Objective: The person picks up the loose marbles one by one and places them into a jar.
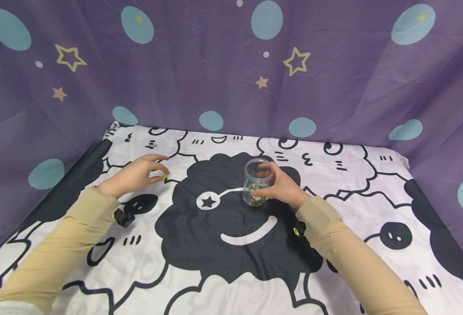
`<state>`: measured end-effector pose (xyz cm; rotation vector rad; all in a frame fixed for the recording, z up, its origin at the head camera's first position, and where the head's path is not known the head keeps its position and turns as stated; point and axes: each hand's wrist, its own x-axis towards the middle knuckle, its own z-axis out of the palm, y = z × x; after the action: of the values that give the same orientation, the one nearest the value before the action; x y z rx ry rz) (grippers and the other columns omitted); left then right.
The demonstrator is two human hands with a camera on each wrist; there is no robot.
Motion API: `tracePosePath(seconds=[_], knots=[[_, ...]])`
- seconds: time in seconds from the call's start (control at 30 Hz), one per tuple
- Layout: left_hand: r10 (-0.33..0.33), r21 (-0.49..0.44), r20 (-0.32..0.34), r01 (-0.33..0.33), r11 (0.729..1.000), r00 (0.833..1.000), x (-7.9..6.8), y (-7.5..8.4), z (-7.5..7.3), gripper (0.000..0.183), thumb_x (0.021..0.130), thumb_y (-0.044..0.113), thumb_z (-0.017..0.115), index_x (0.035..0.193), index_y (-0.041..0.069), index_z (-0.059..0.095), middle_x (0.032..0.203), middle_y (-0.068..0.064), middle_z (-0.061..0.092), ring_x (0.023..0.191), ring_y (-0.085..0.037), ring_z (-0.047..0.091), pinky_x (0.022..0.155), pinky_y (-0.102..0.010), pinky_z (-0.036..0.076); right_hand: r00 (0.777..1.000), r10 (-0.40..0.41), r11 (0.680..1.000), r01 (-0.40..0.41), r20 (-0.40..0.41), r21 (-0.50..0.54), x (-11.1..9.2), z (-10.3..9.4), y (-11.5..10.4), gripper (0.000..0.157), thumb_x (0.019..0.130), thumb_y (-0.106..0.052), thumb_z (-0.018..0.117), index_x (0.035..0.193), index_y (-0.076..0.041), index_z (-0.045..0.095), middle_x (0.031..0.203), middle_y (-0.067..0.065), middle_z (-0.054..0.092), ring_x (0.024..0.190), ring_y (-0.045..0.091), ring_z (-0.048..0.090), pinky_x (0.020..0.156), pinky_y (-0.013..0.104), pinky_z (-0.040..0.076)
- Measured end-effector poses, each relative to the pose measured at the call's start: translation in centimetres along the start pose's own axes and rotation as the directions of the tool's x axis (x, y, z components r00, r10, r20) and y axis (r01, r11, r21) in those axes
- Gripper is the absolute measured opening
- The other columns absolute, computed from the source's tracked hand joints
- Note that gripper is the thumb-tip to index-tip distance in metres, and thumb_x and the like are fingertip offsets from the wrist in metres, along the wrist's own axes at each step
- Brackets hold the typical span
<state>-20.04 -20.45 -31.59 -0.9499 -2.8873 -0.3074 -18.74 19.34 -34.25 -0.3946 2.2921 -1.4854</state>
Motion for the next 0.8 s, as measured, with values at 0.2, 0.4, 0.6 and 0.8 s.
tracePosePath(seconds=[0.2, 0.4, 0.6, 0.8], knots=[[-0.003, -0.035, -0.006, 0.002, 0.999, 1.000, 0.5, 0.6, 0.7, 0.016, 0.080, 0.005, 0.074, 0.096, 0.004, 0.073, 0.131, -0.023, 0.053, 0.120, -0.041, 0.051, 0.104, -0.051, 0.041, 1.000, -0.009, 1.000, 0.009, -0.001, 0.002, 0.0, -0.1, 0.0, 0.081, 0.080, -0.017, 0.077, 0.144, -0.012, 0.027, 0.144, 0.016, 0.040, 0.102, 0.031, 0.057, 0.082, 0.043, 0.056], [0.015, -0.069, -0.027, -0.017, 0.998, 1.000, 1.0, 1.0, 1.4, 0.017, 0.079, 0.005, 0.075, 0.096, 0.004, 0.073, 0.131, -0.023, 0.054, 0.118, -0.041, 0.052, 0.101, -0.051, 0.043, 1.000, -0.012, 1.000, 0.012, 0.007, 0.004, 0.0, 0.0, 0.0, 0.081, 0.080, -0.016, 0.076, 0.144, -0.012, 0.027, 0.144, 0.016, 0.039, 0.104, 0.033, 0.056, 0.083, 0.043, 0.056], [0.018, -0.072, -0.032, -0.020, 0.997, 0.999, 1.4, 1.6, 1.5, 0.017, 0.080, 0.006, 0.074, 0.097, 0.004, 0.073, 0.131, -0.022, 0.054, 0.119, -0.040, 0.052, 0.103, -0.051, 0.041, 1.000, -0.015, 1.000, 0.015, 0.004, -0.001, 0.0, 0.0, 0.0, 0.081, 0.080, -0.016, 0.077, 0.144, -0.011, 0.027, 0.144, 0.017, 0.040, 0.103, 0.033, 0.056, 0.082, 0.043, 0.056], [-0.016, -0.088, -0.004, 0.015, 0.996, 1.000, 2.0, 2.3, 1.6, 0.019, 0.082, 0.007, 0.073, 0.100, 0.005, 0.073, 0.134, -0.021, 0.052, 0.122, -0.039, 0.050, 0.104, -0.053, 0.040, 1.000, -0.015, 1.000, 0.015, 0.003, -0.009, 0.1, 0.0, 0.0, 0.082, 0.079, -0.016, 0.077, 0.144, -0.011, 0.027, 0.144, 0.017, 0.040, 0.099, 0.030, 0.058, 0.082, 0.043, 0.056]])
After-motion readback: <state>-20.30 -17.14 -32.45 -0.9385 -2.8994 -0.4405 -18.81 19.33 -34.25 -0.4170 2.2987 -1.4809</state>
